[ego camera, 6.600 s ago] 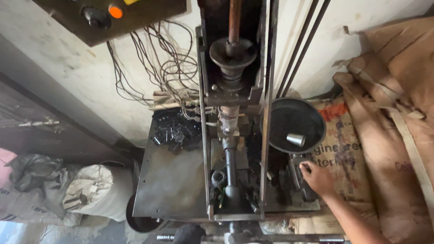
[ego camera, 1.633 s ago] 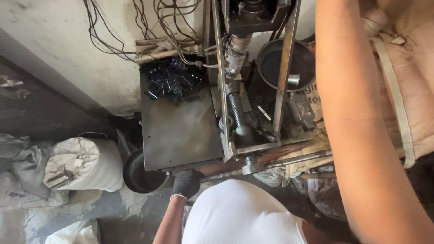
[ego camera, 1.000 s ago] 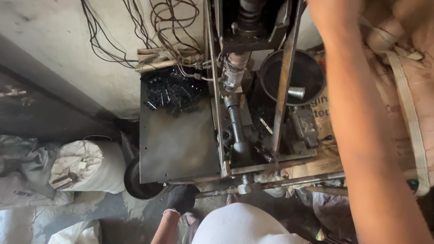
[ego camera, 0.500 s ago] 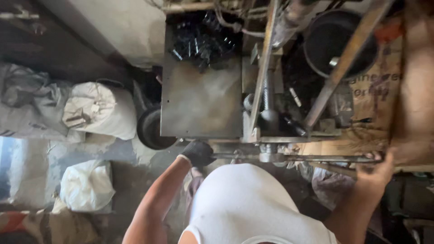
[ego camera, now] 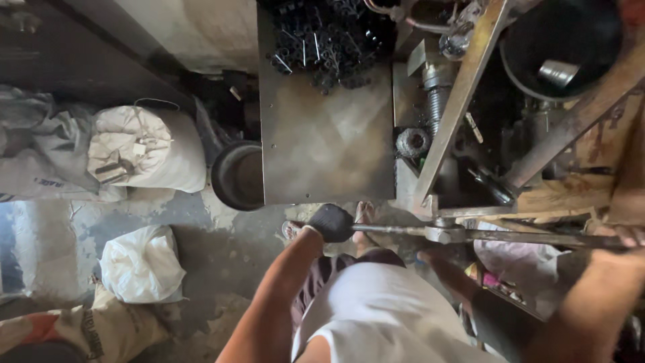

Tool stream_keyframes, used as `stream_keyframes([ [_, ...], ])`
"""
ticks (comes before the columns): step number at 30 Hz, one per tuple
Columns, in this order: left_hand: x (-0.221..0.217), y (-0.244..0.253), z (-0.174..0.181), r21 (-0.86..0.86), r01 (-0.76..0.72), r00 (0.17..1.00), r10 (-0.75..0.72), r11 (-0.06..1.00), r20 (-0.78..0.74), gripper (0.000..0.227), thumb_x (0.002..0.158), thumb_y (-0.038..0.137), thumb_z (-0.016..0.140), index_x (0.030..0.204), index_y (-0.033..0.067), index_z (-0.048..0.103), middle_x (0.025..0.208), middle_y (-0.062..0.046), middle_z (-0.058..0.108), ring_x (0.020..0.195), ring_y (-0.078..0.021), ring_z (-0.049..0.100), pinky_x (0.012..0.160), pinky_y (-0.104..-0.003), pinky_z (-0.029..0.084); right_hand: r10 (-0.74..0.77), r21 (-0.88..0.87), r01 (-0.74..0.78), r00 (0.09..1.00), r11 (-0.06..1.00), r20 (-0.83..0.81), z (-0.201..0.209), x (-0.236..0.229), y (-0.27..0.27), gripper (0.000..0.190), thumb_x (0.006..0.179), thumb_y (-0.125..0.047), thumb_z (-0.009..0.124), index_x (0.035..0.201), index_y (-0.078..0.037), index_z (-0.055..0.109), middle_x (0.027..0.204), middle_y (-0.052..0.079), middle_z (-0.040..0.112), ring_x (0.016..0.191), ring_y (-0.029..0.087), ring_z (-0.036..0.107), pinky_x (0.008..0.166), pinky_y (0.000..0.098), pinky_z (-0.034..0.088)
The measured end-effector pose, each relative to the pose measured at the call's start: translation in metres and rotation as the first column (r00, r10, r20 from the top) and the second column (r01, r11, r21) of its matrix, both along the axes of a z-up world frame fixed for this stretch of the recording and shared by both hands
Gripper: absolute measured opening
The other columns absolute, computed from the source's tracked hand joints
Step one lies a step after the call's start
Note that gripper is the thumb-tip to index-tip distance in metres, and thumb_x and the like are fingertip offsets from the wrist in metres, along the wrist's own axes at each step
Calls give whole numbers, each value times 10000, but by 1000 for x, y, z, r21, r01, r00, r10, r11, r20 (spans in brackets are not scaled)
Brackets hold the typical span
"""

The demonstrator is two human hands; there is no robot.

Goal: The person operates a manual press machine, placing small metal parts into a mold and using a lever to press them. The person repeatedly cycles the machine, removes the pressed parts, and collects them into a pile.

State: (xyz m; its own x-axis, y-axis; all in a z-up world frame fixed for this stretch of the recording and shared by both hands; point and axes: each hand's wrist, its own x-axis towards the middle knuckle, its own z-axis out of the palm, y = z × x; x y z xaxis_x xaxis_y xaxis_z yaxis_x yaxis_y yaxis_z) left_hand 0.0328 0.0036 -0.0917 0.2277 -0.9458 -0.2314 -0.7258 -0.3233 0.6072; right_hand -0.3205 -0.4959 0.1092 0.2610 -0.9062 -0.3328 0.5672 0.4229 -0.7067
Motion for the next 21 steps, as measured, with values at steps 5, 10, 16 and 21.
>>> stream_keyframes([
  [5,-36,-55,-46,204,-111,989,88,973,118,217,817,337,656,901,172,769,889,-105,760,838,-338,736,758,-486,546,-79,-123,38,934,992,-349,4,-31,43,270,1024,-408,598,885,-178,573,925,-15,524,666,113,462,676,312,403],
  [10,-40,-77,11,-59,20,980,-32,998,-196,589,770,423,753,1233,62,713,1199,-195,714,1033,-371,682,867,-456,533,343,-245,-573,724,782,-598,0,11,130,217,988,-335,666,934,-128,631,1094,49,600,737,132,513,718,313,456],
  [16,34,-2,126,-155,-364,658,136,918,-741,326,952,185,688,1249,51,694,1214,-119,765,1089,-167,715,987,-317,538,583,-327,-941,217,-89,-783,26,151,275,194,943,-248,749,993,-68,700,1297,126,692,822,154,574,768,313,519],
  [21,67,42,155,-131,-668,447,254,733,-858,306,973,136,682,1263,37,685,1181,-82,766,1047,-118,699,925,-286,566,-29,503,-806,-521,-313,-853,-1,251,366,509,983,-520,615,1402,-238,557,1089,55,813,1015,221,757,854,359,551],
])
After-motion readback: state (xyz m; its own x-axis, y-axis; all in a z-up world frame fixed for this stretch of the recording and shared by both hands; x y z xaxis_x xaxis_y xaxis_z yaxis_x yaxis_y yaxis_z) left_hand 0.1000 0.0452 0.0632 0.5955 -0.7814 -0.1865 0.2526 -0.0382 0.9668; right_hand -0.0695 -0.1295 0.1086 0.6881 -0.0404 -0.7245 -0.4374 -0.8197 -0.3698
